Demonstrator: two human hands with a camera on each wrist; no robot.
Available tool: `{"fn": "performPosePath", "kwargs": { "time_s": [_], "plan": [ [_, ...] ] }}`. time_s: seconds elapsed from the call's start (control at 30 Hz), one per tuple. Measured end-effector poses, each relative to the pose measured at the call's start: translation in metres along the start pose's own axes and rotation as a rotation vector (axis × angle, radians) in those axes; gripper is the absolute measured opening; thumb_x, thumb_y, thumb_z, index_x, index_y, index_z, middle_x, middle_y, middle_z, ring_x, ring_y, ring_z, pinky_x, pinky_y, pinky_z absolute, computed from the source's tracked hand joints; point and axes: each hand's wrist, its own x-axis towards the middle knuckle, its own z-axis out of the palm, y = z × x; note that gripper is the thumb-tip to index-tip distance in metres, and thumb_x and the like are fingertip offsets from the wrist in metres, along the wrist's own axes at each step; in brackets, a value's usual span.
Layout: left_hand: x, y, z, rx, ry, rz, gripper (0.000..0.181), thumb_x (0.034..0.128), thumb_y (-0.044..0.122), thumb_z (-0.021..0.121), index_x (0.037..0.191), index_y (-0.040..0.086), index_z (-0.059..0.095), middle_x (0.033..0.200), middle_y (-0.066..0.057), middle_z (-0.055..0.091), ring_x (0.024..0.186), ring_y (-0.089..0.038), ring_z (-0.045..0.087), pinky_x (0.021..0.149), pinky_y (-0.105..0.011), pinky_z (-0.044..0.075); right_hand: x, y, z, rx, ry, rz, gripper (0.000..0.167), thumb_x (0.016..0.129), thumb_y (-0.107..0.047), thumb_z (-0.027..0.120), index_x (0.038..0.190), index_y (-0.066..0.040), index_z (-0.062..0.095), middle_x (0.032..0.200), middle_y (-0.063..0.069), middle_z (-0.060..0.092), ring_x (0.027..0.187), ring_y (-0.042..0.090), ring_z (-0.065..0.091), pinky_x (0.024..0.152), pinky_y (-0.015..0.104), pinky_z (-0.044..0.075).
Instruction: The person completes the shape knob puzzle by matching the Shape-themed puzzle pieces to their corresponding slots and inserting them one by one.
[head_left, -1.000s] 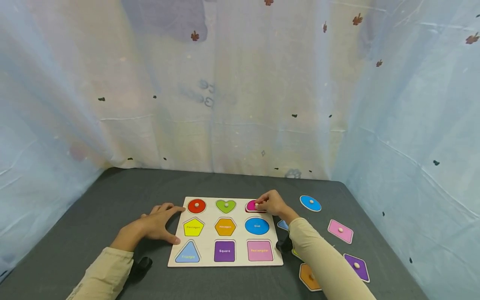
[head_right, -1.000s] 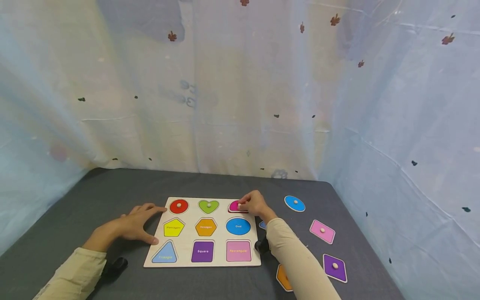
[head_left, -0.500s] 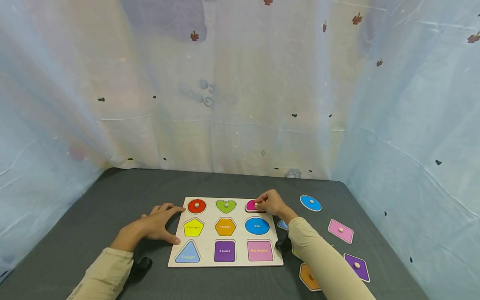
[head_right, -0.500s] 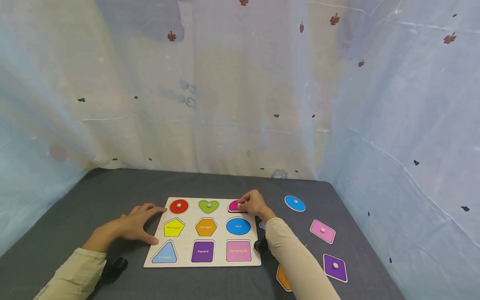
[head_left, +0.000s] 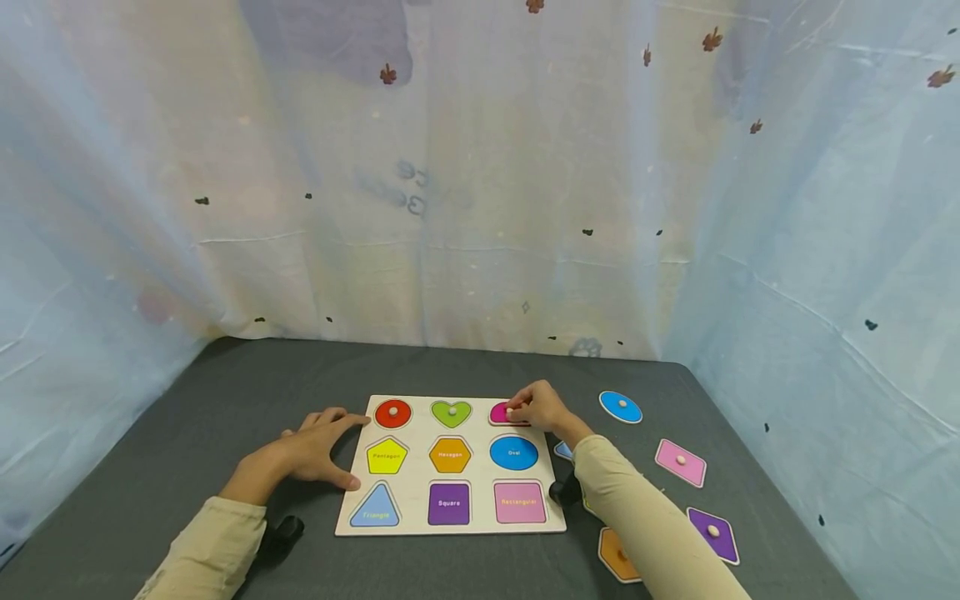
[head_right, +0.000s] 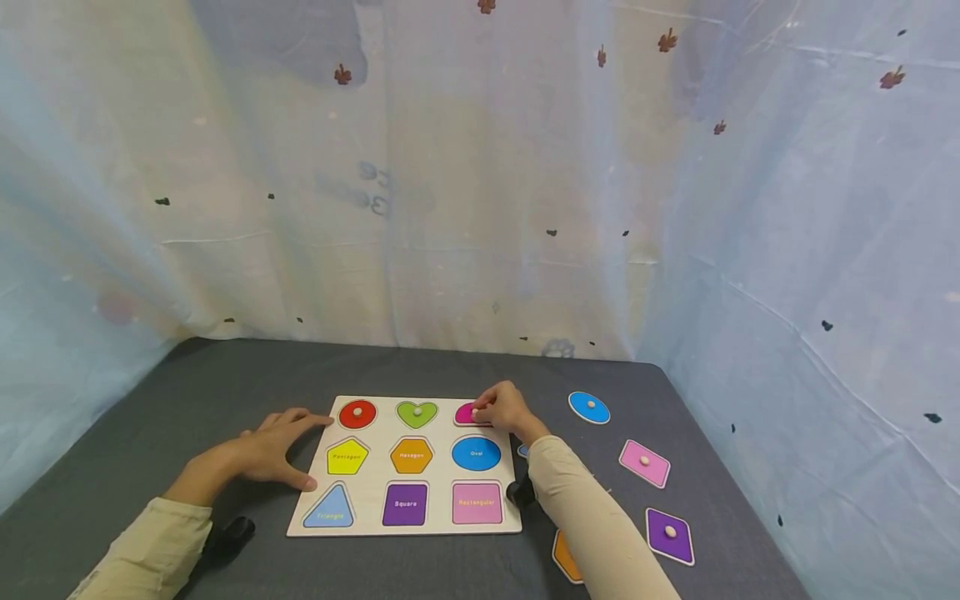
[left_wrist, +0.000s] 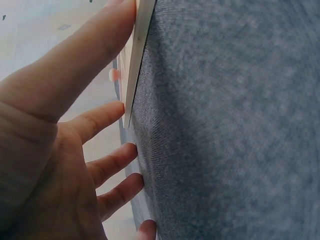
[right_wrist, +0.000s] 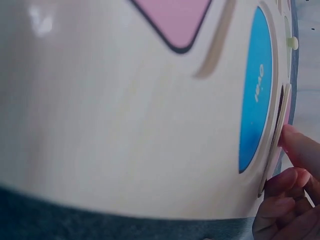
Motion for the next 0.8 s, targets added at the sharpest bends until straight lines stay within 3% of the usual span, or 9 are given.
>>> {"fn": "performPosePath", "kwargs": {
  "time_s": [0.6,0.8],
  "plan": [
    [0.0012,-0.0017,0.0017,0.008,0.006,-0.001,0.103,0.0663,0.054,0.090,0.152,0.022,0.043,0.151,-0.022,0.039,0.134,-0.049,0.037,0.095,-0.084,0.029,-0.0053,0.0024,-0.0007,0.005,0.004,-0.055,0.008,0.087,-0.003,0.077,0.093,0.000,0.081,0.073,0.006,0.064,0.069,0.015,0.053,0.056,0.021,0.043],
    [0.0010,-0.0017,0.0017,0.008,0.009,-0.003,0.104,0.0661,0.054,0.090,0.152,0.021,0.043,0.151,-0.022,0.038,0.133,-0.049,0.037,0.095,-0.085,0.028,-0.0040,0.0010,0.0020,-0.002,0.024,-0.009,0.008,0.088,-0.003,0.076,0.094,0.001,0.080,0.077,0.010,0.065,0.072,0.016,0.053,0.056,0.021,0.043]
  ]
}}
